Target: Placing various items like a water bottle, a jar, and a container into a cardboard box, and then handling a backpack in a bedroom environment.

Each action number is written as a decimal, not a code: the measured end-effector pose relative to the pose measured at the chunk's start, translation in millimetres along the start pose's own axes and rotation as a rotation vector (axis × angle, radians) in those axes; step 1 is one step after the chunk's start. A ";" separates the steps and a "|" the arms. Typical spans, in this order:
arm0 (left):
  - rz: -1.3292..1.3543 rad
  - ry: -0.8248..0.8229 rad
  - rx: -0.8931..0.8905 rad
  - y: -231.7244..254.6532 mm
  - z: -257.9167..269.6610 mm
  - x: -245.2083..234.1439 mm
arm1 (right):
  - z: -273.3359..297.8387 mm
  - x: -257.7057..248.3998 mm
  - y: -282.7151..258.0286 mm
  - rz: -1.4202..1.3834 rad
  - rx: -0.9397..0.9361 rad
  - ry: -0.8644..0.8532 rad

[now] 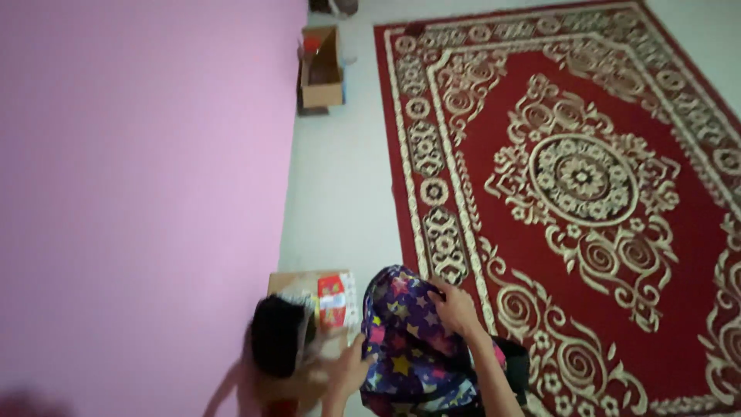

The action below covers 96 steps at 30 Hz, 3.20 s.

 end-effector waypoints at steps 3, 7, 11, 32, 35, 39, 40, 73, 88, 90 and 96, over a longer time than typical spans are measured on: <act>-0.088 0.050 0.123 34.2 -48.0 15.7 | -32.7 -11.9 32.9 -0.218 0.042 0.002; -0.112 0.015 0.142 88.1 -85.5 15.9 | -66.9 -70.1 32.3 -0.205 0.028 0.068; 0.166 -0.080 0.159 114.2 -149.0 27.7 | -116.1 -101.8 42.8 -0.149 0.068 0.110; -0.142 -0.388 0.477 309.0 -441.6 -12.8 | -350.4 -252.6 38.2 -0.177 0.137 0.111; -0.132 -0.207 0.466 410.9 -444.1 -58.3 | -383.6 -278.2 36.2 -0.108 0.063 0.198; -0.135 -0.180 0.698 555.9 -430.7 -90.2 | -416.7 -303.5 39.2 -0.055 0.105 0.160; -0.135 -0.180 0.702 573.0 -445.5 -86.0 | -429.0 -307.6 43.6 -0.055 0.107 0.164; 0.168 -0.340 0.925 877.2 -886.4 0.8 | -843.4 -549.0 151.3 -0.386 -0.372 0.396; 0.313 -0.403 0.889 1004.6 -1079.9 -53.4 | -1108.6 -501.5 359.1 -1.002 0.366 0.636; 0.324 -0.376 0.915 1023.3 -1095.6 -62.3 | -1137.0 -511.2 347.4 -0.905 0.409 0.553; 0.378 -0.291 0.855 1070.7 -1150.3 -82.2 | -1227.9 -504.8 380.7 -1.037 0.418 0.510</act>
Point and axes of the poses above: each hand's wrist, its own z-axis away from the middle knuckle, its own x-axis out of the palm, y = z × x, the point moved 7 cm from there along -z, towards the middle knuckle, and after that the axes turned 10 degrees about z, right-handed, at the moved point
